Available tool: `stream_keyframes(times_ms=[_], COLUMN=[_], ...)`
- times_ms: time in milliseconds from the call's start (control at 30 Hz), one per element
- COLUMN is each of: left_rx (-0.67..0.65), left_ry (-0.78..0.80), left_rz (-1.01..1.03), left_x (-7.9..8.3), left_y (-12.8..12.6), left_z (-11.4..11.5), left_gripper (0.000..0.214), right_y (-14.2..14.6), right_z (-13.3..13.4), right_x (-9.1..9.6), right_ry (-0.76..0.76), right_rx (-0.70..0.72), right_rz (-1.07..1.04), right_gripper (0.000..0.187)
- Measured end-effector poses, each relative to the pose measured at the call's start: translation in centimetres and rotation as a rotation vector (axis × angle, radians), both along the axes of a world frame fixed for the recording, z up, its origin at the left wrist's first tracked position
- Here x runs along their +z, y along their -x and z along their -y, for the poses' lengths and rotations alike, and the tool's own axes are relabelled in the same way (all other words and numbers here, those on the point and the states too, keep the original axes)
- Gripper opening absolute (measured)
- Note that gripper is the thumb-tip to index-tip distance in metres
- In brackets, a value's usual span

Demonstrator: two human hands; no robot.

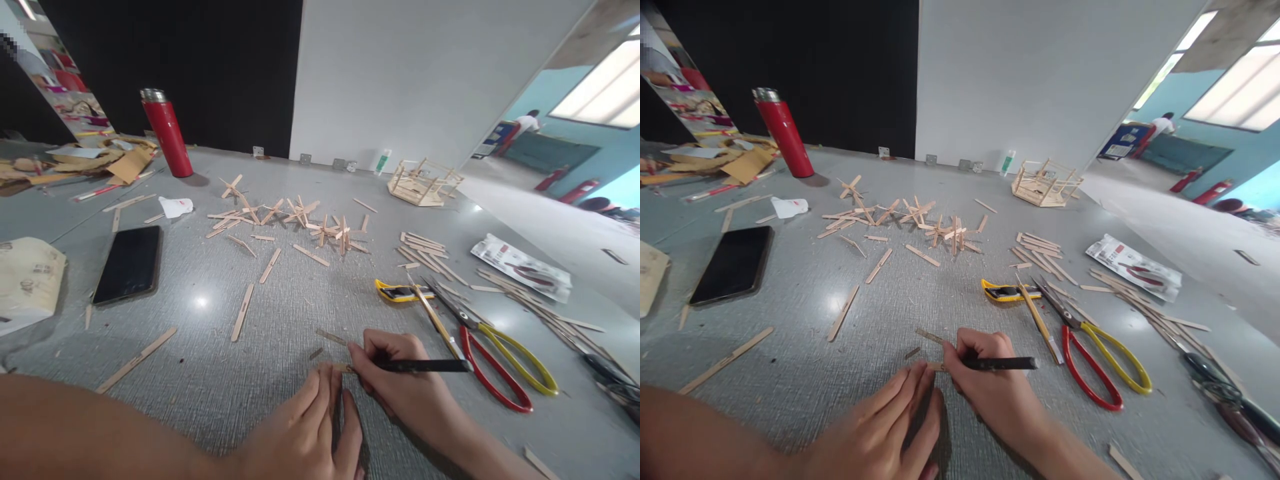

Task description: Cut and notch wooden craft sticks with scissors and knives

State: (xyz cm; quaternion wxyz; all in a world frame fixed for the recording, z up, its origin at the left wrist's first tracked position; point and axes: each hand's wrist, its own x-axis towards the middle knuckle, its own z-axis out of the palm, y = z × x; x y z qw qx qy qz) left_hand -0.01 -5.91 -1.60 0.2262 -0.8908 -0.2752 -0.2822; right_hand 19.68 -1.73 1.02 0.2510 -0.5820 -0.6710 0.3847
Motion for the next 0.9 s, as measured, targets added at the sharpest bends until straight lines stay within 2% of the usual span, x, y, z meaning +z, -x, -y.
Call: stream_keyframes(times_ms=[100, 900], left_rx=[0.006, 0.014], left_ry=[0.004, -0.002], left_rz=[-0.003, 0.004], left_x=[0.02, -0.05], left_y=[-0.04, 0.06], left_z=[0.09, 0.14], left_gripper=[0.039, 0.041], right_y=[0.07, -0.12], right_z=[-0.08, 0.03], right_x=[0.09, -0.02], right_ry=[-0.032, 0.096], right_rx=[-0.004, -0.023], right_rz=[0.022, -0.06], right_gripper=[0.048, 0.045])
